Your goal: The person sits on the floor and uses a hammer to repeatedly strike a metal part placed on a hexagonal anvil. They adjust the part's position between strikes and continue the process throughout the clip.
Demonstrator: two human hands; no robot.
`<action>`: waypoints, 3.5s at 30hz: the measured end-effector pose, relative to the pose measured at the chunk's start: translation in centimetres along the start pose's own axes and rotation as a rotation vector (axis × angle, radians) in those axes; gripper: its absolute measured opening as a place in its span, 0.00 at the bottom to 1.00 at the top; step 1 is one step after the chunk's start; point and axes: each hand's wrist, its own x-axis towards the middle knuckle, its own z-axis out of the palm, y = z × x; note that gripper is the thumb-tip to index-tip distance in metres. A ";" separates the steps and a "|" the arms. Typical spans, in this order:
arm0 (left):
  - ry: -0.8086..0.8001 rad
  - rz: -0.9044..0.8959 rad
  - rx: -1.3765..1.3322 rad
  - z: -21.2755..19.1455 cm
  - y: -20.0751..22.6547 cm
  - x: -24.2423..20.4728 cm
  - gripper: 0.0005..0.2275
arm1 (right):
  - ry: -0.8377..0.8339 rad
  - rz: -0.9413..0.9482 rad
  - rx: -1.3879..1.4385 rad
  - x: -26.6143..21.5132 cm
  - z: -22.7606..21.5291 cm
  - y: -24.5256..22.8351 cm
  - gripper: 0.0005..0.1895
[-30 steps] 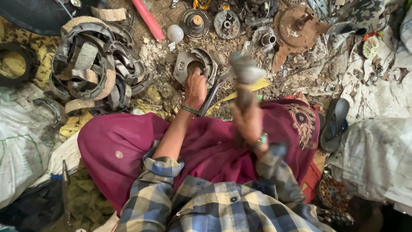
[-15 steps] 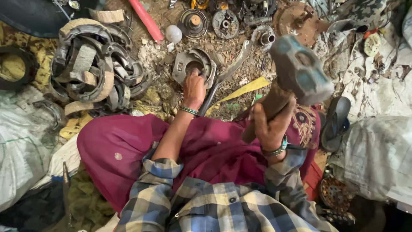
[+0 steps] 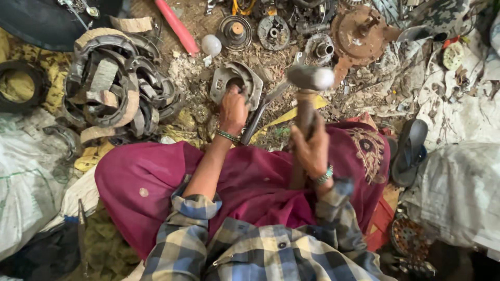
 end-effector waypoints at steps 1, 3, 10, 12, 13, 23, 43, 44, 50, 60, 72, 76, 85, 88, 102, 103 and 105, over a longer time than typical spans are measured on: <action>0.011 -0.016 0.015 0.1 0.6 0.1 0.07 | 0.012 -0.180 0.027 0.0 -1.0 -1.2 0.29; 0.023 -0.045 0.045 0.4 1.6 -0.3 0.05 | 0.053 -0.355 0.082 -0.8 -2.0 -2.6 0.29; -0.004 -0.070 0.028 1.5 0.5 -0.3 0.04 | -0.082 -0.210 -0.240 0.2 1.7 2.2 0.30; 0.057 -0.104 -0.127 1.5 0.6 -0.4 0.04 | -0.168 -0.100 -0.357 0.4 3.4 3.8 0.33; 0.083 -0.088 -0.093 1.3 0.9 -0.3 0.03 | -0.207 -0.047 -0.415 0.7 3.5 4.0 0.34; -0.055 -0.046 0.010 -1.4 2.3 -0.4 0.08 | 0.133 -0.319 -0.155 -1.8 -1.7 -3.2 0.29; 0.017 -0.048 0.047 -1.8 1.8 -1.2 0.11 | 0.219 0.226 0.443 4.9 -0.6 13.6 0.23; 0.014 -0.041 0.072 -1.7 1.8 -1.3 0.13 | 0.277 0.222 0.447 5.3 -1.1 14.2 0.21; 0.053 -0.040 0.082 -1.6 2.0 -2.0 0.25 | 0.470 0.291 0.652 7.6 -2.5 20.3 0.14; 0.101 0.012 0.118 -0.3 0.8 -4.1 0.23 | 0.496 0.495 0.569 7.8 -1.4 22.1 0.14; 0.062 0.037 0.102 -1.3 1.4 -6.3 0.26 | 0.600 -0.089 -0.108 6.2 0.6 19.3 0.35; 0.027 0.008 0.109 -1.4 2.0 -7.5 0.26 | 0.540 -0.124 -0.416 4.2 1.8 17.3 0.29; 0.199 0.222 0.071 -3.2 6.8 -9.9 0.26 | 0.136 -0.525 -0.882 -0.8 3.8 11.7 0.28; 0.241 0.268 0.091 -5.1 9.5 -11.2 0.25 | 0.116 -0.677 -1.071 -1.5 4.9 11.7 0.27; 0.036 0.293 -0.335 -11.7 23.5 -12.9 0.17 | -0.180 -1.193 -2.021 2.9 1.2 4.7 0.24; -0.032 0.263 -0.293 -12.1 24.6 -12.6 0.17 | -0.169 -1.212 -2.035 2.9 1.1 4.1 0.24; -0.165 0.196 -0.201 -12.9 26.1 -11.7 0.18 | -0.145 -1.249 -2.048 2.7 1.7 3.2 0.25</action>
